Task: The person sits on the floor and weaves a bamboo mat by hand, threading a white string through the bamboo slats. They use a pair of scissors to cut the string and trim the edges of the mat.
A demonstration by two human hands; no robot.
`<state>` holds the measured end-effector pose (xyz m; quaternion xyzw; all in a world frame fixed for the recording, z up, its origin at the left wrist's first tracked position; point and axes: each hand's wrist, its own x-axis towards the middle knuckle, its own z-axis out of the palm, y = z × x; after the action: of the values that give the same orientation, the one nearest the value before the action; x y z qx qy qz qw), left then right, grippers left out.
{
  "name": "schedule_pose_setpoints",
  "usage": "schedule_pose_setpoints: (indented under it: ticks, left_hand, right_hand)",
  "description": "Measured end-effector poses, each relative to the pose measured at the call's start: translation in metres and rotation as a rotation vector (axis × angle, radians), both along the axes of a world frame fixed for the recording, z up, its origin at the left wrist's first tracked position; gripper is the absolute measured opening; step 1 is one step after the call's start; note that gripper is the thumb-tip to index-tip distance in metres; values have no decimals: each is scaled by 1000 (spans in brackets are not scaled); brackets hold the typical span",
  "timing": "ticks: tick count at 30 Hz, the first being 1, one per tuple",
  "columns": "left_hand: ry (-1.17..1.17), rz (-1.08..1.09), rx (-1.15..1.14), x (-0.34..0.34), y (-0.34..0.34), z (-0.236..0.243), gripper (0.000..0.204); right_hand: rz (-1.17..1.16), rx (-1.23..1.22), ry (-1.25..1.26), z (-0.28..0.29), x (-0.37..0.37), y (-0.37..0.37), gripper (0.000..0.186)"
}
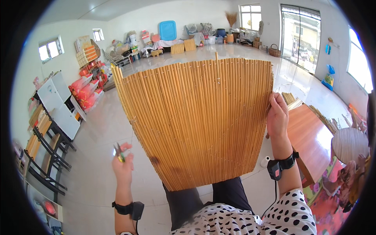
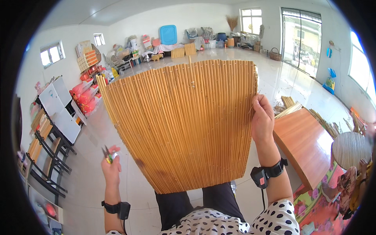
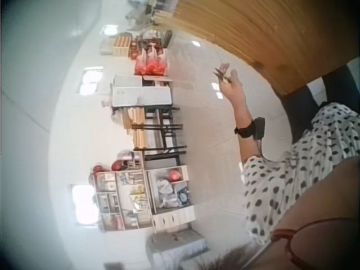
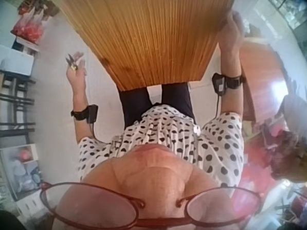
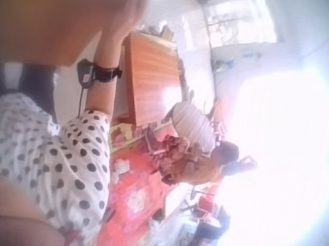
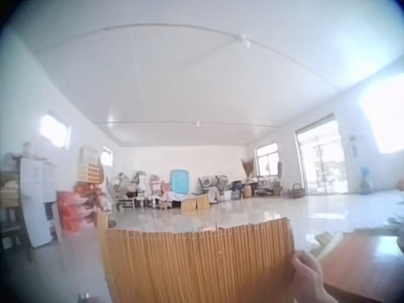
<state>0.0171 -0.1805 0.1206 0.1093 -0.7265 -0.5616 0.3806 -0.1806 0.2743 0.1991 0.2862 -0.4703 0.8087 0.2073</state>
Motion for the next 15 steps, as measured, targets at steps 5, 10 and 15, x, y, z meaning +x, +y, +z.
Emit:
schedule_pose_setpoints:
  ticks: [5,10,15]
  left_hand:
    - [-136,-205,212,-2,13,-34,50]
    - [-259,-287,327,-11,10,-65,44]
    - [-278,-415,417,-16,8,-79,21]
  right_hand:
    - [-5,-13,-54,2,-1,-2,11]
    - [6,-12,-49,7,3,-4,11]
    - [-11,-14,-90,12,5,-7,12]
